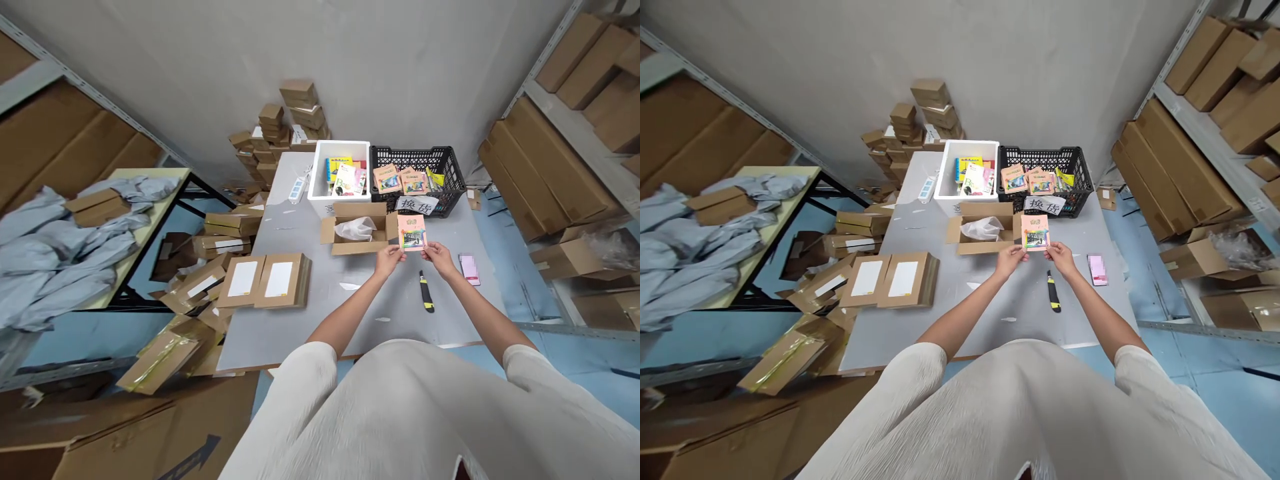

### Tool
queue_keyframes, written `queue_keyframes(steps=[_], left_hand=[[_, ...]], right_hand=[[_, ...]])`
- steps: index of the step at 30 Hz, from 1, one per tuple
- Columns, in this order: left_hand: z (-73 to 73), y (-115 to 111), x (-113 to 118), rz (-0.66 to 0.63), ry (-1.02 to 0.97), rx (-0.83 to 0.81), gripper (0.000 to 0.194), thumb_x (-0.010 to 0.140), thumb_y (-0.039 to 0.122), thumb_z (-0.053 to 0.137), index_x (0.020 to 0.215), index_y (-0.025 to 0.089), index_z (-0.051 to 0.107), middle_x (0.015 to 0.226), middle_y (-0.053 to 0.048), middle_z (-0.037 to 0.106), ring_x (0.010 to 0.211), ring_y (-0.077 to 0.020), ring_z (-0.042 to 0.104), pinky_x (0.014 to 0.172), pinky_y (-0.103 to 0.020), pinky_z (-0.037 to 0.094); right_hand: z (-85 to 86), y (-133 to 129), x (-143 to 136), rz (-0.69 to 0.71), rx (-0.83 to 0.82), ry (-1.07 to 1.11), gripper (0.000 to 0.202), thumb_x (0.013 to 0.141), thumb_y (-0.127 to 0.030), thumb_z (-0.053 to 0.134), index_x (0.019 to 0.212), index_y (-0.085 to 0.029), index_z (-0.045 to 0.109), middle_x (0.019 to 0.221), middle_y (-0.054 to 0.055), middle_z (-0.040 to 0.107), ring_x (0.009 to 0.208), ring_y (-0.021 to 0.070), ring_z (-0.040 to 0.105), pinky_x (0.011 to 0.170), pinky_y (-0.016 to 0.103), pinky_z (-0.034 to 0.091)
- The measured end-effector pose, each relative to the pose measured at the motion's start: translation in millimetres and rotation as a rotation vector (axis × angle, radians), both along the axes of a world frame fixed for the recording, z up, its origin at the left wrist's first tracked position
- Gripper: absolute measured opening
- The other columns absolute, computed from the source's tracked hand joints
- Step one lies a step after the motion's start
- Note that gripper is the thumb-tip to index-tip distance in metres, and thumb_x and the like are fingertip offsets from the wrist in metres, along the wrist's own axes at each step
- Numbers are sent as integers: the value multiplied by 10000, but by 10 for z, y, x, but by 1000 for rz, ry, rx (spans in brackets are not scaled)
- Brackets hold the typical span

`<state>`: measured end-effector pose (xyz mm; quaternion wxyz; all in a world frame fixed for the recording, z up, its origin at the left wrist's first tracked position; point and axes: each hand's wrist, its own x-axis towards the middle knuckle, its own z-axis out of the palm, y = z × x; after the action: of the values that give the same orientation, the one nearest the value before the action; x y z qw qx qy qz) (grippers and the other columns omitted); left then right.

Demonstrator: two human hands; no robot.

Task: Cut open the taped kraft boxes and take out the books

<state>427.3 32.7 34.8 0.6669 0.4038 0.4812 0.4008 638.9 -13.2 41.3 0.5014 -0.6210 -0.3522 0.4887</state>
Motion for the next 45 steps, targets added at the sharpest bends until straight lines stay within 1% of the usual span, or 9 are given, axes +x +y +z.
queue_keyframes(steps=[6, 13, 18, 21, 26, 30, 34, 38, 45], left_hand=[[146, 547, 545, 116, -24, -115, 319, 847, 358, 947, 1025, 152, 782, 864, -92, 838, 798, -202, 804, 828, -341, 621], [286, 1257, 871, 221, -39, -130, 284, 885, 362, 918, 1041, 157, 799, 911, -119, 833, 923, -235, 822, 844, -341, 619], [218, 1536, 979, 339, -93, -146, 470, 828, 227, 927, 1262, 182, 752, 1152, -135, 838, 1125, -233, 791, 994, -366, 592], [80, 1483, 963, 328, -70, -162, 486, 823, 191, 897, 1282, 192, 739, 1281, -158, 812, 1193, -245, 763, 1038, -393, 575], [-65, 1290, 869, 264, -13, -191, 332, 831, 172, 855, 1145, 188, 748, 1277, -155, 811, 1169, -243, 766, 1011, -377, 574], [-19, 1184, 793, 224, -20, -152, 219, 852, 136, 804, 1057, 185, 747, 1242, -143, 819, 1184, -237, 769, 1000, -343, 577], [67, 1047, 638, 209, -22, -90, 186, 863, 167, 789, 1045, 185, 756, 1192, -132, 824, 1153, -244, 784, 1021, -375, 582], [100, 840, 311, 248, 11, -26, 191, 863, 177, 761, 1053, 194, 765, 1161, -114, 825, 1110, -239, 782, 1011, -392, 595], [91, 547, -547, 408, 104, 24, 143, 858, 169, 711, 990, 198, 760, 1083, -87, 816, 1045, -215, 773, 1052, -399, 582]], right_hand=[[58, 665, 449, -7, 23, 16, 524, 729, -595, 937, 1020, -226, 704, 814, 22, 780, 718, 155, 699, 741, 305, 597], [99, 1529, 614, -25, 24, 19, 389, 783, -493, 900, 992, -223, 713, 750, 4, 760, 682, 154, 699, 672, 275, 593], [45, 1882, 572, -20, 6, 139, 377, 795, -291, 870, 1132, -235, 711, 1006, 46, 847, 966, 205, 812, 820, 306, 664], [-61, 1840, 559, 27, -36, 173, 358, 821, -238, 835, 1158, -236, 714, 1084, 65, 855, 1040, 207, 819, 883, 319, 672], [-228, 1615, 534, 55, -115, 148, 271, 852, -260, 831, 1102, -237, 727, 1043, 65, 859, 981, 198, 819, 868, 324, 670], [-254, 1480, 433, 74, -140, 120, 244, 854, -302, 843, 1060, -242, 727, 976, 55, 848, 914, 199, 814, 821, 324, 658], [-227, 1353, 261, 107, -142, 102, 218, 854, -305, 830, 1039, -237, 734, 953, 53, 841, 874, 193, 804, 784, 302, 638], [-239, 1204, 39, 146, -169, 106, 212, 834, -283, 830, 1022, -231, 747, 961, 54, 842, 831, 172, 784, 734, 266, 614], [-328, 991, -424, 148, -251, 60, 232, 813, -337, 823, 1002, -223, 751, 983, 51, 826, 772, 157, 762, 646, 235, 571]])
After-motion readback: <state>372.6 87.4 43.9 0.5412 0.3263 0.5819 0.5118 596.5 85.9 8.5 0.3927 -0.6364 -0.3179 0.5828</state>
